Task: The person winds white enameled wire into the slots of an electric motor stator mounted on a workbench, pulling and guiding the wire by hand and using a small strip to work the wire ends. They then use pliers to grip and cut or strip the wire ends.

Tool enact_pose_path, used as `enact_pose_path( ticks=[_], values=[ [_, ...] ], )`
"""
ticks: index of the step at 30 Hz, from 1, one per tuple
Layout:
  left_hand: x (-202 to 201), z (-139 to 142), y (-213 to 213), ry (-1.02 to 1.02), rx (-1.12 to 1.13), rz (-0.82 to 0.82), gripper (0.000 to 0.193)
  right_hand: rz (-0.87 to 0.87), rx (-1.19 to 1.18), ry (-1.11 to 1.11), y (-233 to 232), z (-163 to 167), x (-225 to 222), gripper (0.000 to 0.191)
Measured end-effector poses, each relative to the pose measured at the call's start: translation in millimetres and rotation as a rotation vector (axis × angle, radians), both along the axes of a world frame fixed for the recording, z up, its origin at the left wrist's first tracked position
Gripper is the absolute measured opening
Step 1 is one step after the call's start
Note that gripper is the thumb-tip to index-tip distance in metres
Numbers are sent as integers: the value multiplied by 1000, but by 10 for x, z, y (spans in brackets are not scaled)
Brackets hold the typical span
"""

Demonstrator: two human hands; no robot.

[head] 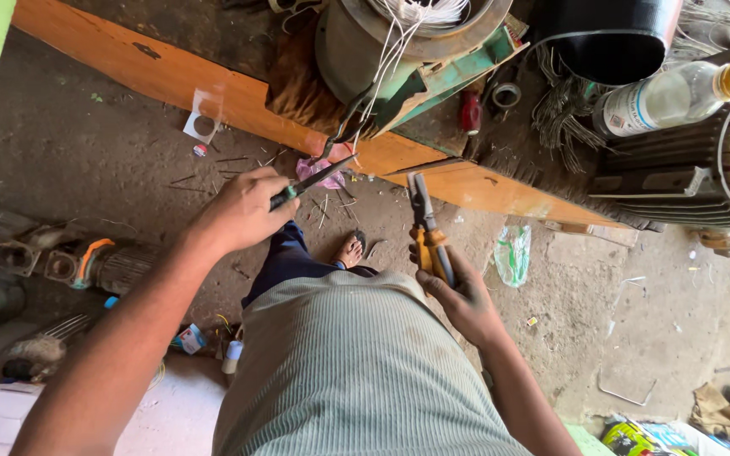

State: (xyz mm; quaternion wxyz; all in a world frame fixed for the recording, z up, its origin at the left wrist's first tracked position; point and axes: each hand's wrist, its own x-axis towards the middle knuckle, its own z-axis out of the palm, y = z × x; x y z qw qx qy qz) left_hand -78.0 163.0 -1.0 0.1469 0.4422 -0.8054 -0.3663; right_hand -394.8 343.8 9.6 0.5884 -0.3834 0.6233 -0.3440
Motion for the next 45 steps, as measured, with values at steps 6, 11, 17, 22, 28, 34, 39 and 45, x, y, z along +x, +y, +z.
enact_pose_path(
  ticks=[6, 11, 17, 22, 28, 34, 39, 45],
  values=[
    [-26, -43, -16, -17, 39, 1, 23, 227, -97, 614, -131, 102, 132, 36],
    [28, -66, 151, 39, 4, -9, 23, 236, -194, 701, -265, 156, 164, 40],
    [73, -123, 232, 97, 31, 18, 23, 347, -399, 969, -353, 256, 240, 35],
    [70, -118, 242, 110, 41, 3, 24, 366, -425, 1083, -368, 306, 328, 31],
    [69, -59, 249, 78, 55, -3, 25, 358, -490, 1151, -325, 308, 362, 29],
    [12, -80, 221, 66, 215, 5, 29, 351, -550, 1244, -263, 371, 372, 23],
    [-74, -139, 298, 90, 116, -15, 38, 372, -515, 1386, -141, 369, 310, 27],
    [-128, -169, 421, 39, -62, 6, 44, 363, -357, 1018, -111, 186, 57, 47]
  ],
)
